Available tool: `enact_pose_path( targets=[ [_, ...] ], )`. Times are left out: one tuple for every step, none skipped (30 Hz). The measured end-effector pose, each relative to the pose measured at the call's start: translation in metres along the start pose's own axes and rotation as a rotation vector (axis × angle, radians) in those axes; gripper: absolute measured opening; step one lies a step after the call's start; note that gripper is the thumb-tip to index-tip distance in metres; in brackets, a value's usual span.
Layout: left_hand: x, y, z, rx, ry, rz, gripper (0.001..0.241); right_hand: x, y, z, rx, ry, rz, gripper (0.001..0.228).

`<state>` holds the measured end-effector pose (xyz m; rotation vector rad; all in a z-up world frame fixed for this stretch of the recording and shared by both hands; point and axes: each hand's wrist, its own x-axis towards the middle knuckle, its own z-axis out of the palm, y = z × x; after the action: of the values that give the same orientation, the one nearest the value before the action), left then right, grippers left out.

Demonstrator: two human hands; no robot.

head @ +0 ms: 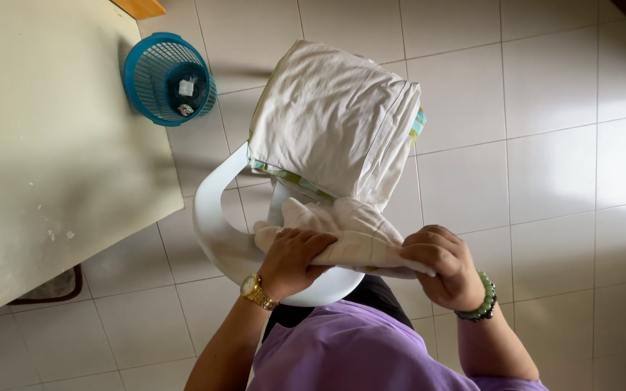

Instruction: The person folds white pillowcases and patterned sheets by hand in a bedroom. They repeatedly walk between a bed and a stack of plastic chairs, picking up items, folding them, and placing them on the chairs.

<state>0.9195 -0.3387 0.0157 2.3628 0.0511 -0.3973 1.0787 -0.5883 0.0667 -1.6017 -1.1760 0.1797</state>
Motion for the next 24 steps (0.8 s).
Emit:
enact_pose_path(
  targets=[
    [0.003, 0.001, 0.001, -0.027, 0.117, 0.063, 0.047, 0.001, -0.001, -0.006, -0.038, 0.026, 0.025, 0.023],
    [0.006, 0.002, 0.002, -0.054, 0.233, 0.126, 0.038, 0.002, -0.003, -0.011, -0.075, 0.051, 0.052, 0.021],
    [0.009, 0.000, 0.001, -0.054, 0.241, 0.129, 0.038, -0.001, -0.001, -0.017, -0.080, 0.049, 0.045, 0.021],
    [0.012, 0.000, 0.002, 0.025, 0.335, 0.182, 0.041, -0.005, 0.000, -0.024, -0.119, 0.097, 0.031, 0.018],
    [0.014, -0.001, 0.002, 0.105, 0.428, 0.234, 0.045, -0.009, 0.001, -0.030, -0.158, 0.146, 0.016, 0.016],
    [0.015, 0.009, -0.008, 0.105, 0.436, 0.237, 0.045, -0.009, -0.003, -0.033, -0.162, 0.144, 0.009, 0.016],
    [0.016, 0.020, -0.019, 0.165, 0.573, 0.289, 0.047, -0.008, -0.007, -0.036, -0.124, 0.194, -0.010, 0.018],
    [0.015, 0.031, -0.030, 0.227, 0.713, 0.340, 0.050, -0.006, -0.011, -0.039, -0.085, 0.242, -0.033, 0.021],
    [0.014, 0.038, -0.034, 0.229, 0.725, 0.340, 0.050, -0.001, -0.024, -0.036, -0.087, 0.237, -0.044, 0.021],
    [0.011, 0.045, -0.040, 0.219, 0.660, 0.289, 0.048, 0.005, -0.036, -0.031, -0.135, 0.216, -0.044, 0.022],
    [0.008, 0.052, -0.044, 0.209, 0.596, 0.237, 0.054, 0.010, -0.048, -0.025, -0.183, 0.195, -0.043, 0.027],
    [0.008, 0.048, -0.044, 0.212, 0.609, 0.228, 0.054, 0.013, -0.051, -0.025, -0.177, 0.186, -0.055, 0.027],
    [0.008, 0.043, -0.044, 0.166, 0.657, 0.216, 0.046, 0.015, -0.053, -0.025, -0.227, 0.131, -0.085, 0.018],
    [0.008, 0.039, -0.042, 0.117, 0.705, 0.203, 0.039, 0.016, -0.054, -0.024, -0.278, 0.075, -0.114, 0.009],
    [0.004, 0.039, -0.048, 0.120, 0.717, 0.193, 0.039, 0.007, -0.051, -0.031, -0.271, 0.066, -0.124, 0.009],
    [0.001, 0.039, -0.053, -0.059, 0.670, 0.269, 0.041, -0.002, -0.046, -0.038, -0.251, 0.103, -0.120, 0.018],
    [-0.001, 0.040, -0.059, -0.237, 0.619, 0.348, 0.044, -0.010, -0.039, -0.047, -0.229, 0.140, -0.114, 0.027],
    [-0.005, 0.042, -0.058, -0.234, 0.632, 0.336, 0.044, -0.020, -0.030, -0.056, -0.219, 0.129, -0.123, 0.027],
    [-0.007, 0.045, -0.058, -0.250, 0.502, 0.317, 0.042, -0.030, -0.019, -0.067, -0.193, 0.188, -0.102, 0.032],
    [-0.008, 0.048, -0.058, -0.262, 0.371, 0.297, 0.041, -0.040, -0.007, -0.077, -0.164, 0.250, -0.080, 0.037],
    [-0.005, 0.055, -0.061, -0.256, 0.383, 0.285, 0.041, -0.030, 0.004, -0.084, -0.151, 0.242, -0.089, 0.037],
    [-0.003, 0.063, -0.063, -0.470, 0.287, 0.333, 0.037, -0.023, 0.014, -0.092, -0.177, 0.235, -0.042, 0.033],
    [0.001, 0.071, -0.064, -0.683, 0.189, 0.380, 0.033, -0.015, 0.025, -0.100, -0.203, 0.226, 0.005, 0.031],
    [0.006, 0.065, -0.035, -0.685, 0.204, 0.374, 0.033, -0.007, 0.035, -0.098, -0.196, 0.213, -0.003, 0.031]
  ],
)
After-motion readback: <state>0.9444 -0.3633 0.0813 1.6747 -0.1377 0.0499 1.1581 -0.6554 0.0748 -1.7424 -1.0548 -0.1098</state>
